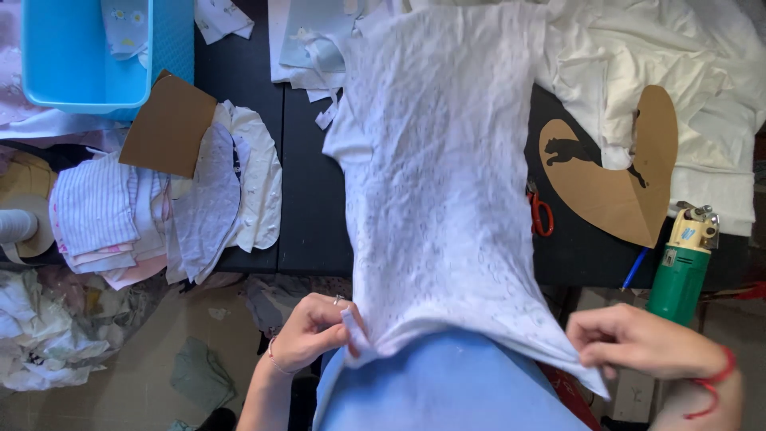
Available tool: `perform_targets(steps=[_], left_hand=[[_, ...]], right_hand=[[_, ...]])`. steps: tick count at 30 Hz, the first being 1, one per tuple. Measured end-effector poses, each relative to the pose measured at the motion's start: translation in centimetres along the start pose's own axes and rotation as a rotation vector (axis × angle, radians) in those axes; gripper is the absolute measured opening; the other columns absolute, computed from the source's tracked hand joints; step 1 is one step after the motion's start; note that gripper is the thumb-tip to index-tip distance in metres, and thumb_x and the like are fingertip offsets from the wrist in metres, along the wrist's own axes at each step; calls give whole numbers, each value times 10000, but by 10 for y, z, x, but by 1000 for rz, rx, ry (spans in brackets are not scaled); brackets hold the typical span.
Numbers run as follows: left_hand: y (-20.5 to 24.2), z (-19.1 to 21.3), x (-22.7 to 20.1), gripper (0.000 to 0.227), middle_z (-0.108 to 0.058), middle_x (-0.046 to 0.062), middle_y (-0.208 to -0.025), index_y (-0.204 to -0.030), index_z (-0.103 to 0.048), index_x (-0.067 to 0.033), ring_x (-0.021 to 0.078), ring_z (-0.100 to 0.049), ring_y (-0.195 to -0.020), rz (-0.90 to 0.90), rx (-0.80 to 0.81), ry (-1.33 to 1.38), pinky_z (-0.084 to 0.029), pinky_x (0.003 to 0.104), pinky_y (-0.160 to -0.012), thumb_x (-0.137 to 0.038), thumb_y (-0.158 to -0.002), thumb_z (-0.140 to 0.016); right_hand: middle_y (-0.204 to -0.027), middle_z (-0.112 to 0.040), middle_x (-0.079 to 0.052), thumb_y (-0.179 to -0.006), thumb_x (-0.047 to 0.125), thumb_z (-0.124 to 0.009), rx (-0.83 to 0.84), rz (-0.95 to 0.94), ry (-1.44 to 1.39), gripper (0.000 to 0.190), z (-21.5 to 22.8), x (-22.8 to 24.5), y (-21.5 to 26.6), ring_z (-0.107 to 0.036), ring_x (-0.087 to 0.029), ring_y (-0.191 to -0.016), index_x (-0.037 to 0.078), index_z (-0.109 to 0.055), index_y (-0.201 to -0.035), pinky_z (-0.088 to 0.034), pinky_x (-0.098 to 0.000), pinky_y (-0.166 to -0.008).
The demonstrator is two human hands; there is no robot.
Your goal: The person lays out pieces of patterned fabric on a table and uses a cardboard template to trace and cut shapes. They handle multiple fabric pieces, aligning the template and using scissors to cut along the edges.
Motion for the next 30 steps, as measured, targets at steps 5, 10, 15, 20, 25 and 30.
perform_targets(steps=[5,10,15,20,25,30], left_hand=[[-27,2,-40,466,-586,70,-628,-598,-607,-58,148,-535,-520,-91,140,77,-395,238,-499,-457,-822,-515],[-102,83,-45,296,-654,91,-871,-866,-644,-29,169,-629,-848,-51,-281,-228,-503,280,-801,-283,-831,-497],[-147,134,-41,774,92,107,-1444,-1398,-225,-122,330,-98,-1385,-349,-689,-1002,-141,498,-1095,-348,-831,-701],[-137,96,55,597,-308,88,-1316,-1117,-496,-230,318,-368,-1167,-40,-493,-1180,-214,626,-934,-298,-581,-750],[-128,109,110,260,-480,-123,-1149,-762,-501,-240,145,-485,-1029,-139,-665,-1505,-234,578,-951,-325,-638,-713],[-106,70,54,150,-602,49,-647,-934,-440,-259,296,-619,-639,156,-288,-1132,-478,417,-667,-372,-839,-466]], right_hand=[[-563,-671,22,-730,188,-648,-24,405,297,134,42,60,22,-620,-92,-489,99,-685,-637,-470,-229,-459],[-670,-547,-46,-791,61,-571,-516,440,115,46,142,113,-33,-490,-108,-601,28,-572,-823,-365,-206,-563],[-1095,-533,-123,-785,51,-646,-1331,544,362,341,173,181,-25,-559,-241,-851,22,-462,-1070,-437,-371,-702],[-995,-518,-115,-661,152,-720,-1094,525,584,380,112,111,-117,-556,-332,-883,84,-590,-1012,-458,-414,-750],[-868,-509,-16,-732,145,-674,-1236,598,778,92,97,88,-127,-551,-249,-836,124,-615,-800,-448,-334,-759],[-706,-615,-43,-767,151,-573,-796,499,672,29,77,99,-84,-580,-274,-736,126,-567,-752,-458,-363,-682]])
Point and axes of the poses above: each hand's wrist, its own y-axis away from the middle knuckle, its own z-axis out of the back of the hand, x = y × z, the point moved 10 cm from there along -y, towards the middle knuckle
